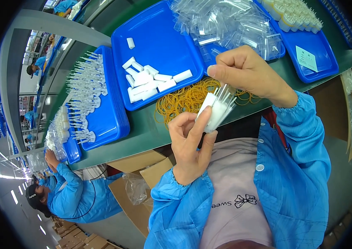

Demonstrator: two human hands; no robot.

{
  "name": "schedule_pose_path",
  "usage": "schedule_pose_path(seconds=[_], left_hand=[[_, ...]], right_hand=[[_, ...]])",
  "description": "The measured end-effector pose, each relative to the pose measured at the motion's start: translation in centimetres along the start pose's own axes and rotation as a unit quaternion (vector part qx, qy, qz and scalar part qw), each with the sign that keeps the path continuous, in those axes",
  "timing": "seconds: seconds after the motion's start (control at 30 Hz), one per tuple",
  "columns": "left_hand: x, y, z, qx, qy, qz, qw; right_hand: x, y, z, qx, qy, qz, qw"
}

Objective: The person assembles component bundles by placing white sleeves onto the prongs of a plastic base, sliding clear tubes over the sleeves, and securing the assembled bundle with a rubber band by hand.

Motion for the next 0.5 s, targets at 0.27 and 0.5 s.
schedule_pose_path(seconds=[0.27, 0.5], left_hand=[[1.2, -0.3, 0.3, 0.013, 0.015, -0.007, 1.000], [1.0, -0.3, 0.3, -0.001, -0.007, 0.006, 1.000]], right_hand=[[0.1, -0.1, 0.7, -0.090, -0.240, -0.120, 0.959], [-1.1, 0.3, 0.3, -0.044, -0.099, -0.053, 0.993]])
Point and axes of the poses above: each hand's wrist, its own y-axis towards the middle knuckle, its own z-axis out of the palm, x = y × z, the point moved 1 cm from there along y, towards the middle knuckle
